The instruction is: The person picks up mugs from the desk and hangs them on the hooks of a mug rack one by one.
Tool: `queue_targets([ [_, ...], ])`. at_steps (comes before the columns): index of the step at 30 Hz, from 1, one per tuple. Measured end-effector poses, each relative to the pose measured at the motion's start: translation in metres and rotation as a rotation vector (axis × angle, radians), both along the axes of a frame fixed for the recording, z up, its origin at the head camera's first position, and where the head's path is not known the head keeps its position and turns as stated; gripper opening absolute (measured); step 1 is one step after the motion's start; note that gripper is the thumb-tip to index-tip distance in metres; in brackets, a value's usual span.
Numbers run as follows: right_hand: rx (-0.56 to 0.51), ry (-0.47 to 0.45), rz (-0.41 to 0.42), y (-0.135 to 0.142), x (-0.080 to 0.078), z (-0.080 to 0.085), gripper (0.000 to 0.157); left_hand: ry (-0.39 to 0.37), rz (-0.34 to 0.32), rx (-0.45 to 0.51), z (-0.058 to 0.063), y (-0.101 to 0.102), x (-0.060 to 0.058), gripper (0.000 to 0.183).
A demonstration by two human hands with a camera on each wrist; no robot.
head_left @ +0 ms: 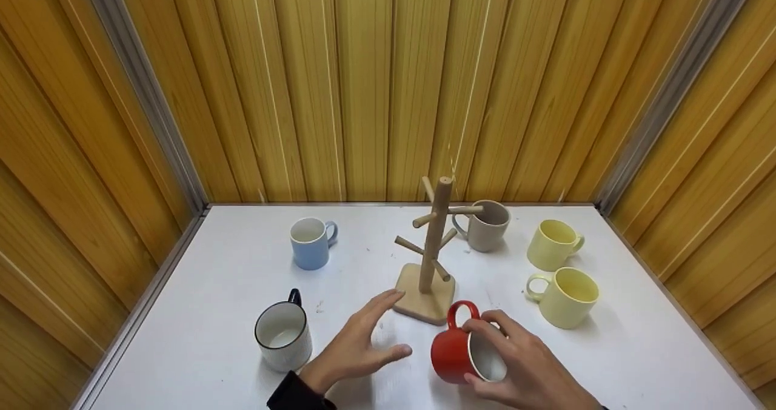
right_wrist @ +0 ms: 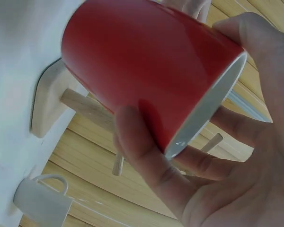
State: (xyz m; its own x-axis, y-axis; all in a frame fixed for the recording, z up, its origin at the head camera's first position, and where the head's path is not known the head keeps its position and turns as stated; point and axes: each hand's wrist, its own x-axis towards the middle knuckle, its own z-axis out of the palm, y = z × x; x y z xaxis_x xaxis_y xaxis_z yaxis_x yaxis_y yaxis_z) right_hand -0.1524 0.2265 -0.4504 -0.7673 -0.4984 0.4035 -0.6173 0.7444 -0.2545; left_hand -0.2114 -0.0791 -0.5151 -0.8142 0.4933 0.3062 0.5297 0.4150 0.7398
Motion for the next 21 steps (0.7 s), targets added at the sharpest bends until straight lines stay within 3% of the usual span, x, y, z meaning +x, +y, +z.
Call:
queue_targets([
  [4, -0.072, 0.012, 0.013, -0.006, -0.002, 0.001, 0.067, -0.130, -0.151, 0.139, -0.004, 0.009, 0.002, 0.095],
  [7, -0.129, 0.030, 0.051, -0.009, -0.004, 0.001, 0.073, -0.226, -0.195, 0.193, -0.005, 0.015, 0.004, 0.099],
  [15, -0.277, 0.161, 0.241, -0.016, -0.015, -0.004, 0.074, -0.398, -0.214, 0.404, -0.002, 0.028, 0.006, 0.099],
  [21, -0.326, 0.100, 0.269, -0.019, -0.019, -0.010, 0.072, -0.406, -0.163, 0.429, 0.000, 0.032, 0.006, 0.087],
])
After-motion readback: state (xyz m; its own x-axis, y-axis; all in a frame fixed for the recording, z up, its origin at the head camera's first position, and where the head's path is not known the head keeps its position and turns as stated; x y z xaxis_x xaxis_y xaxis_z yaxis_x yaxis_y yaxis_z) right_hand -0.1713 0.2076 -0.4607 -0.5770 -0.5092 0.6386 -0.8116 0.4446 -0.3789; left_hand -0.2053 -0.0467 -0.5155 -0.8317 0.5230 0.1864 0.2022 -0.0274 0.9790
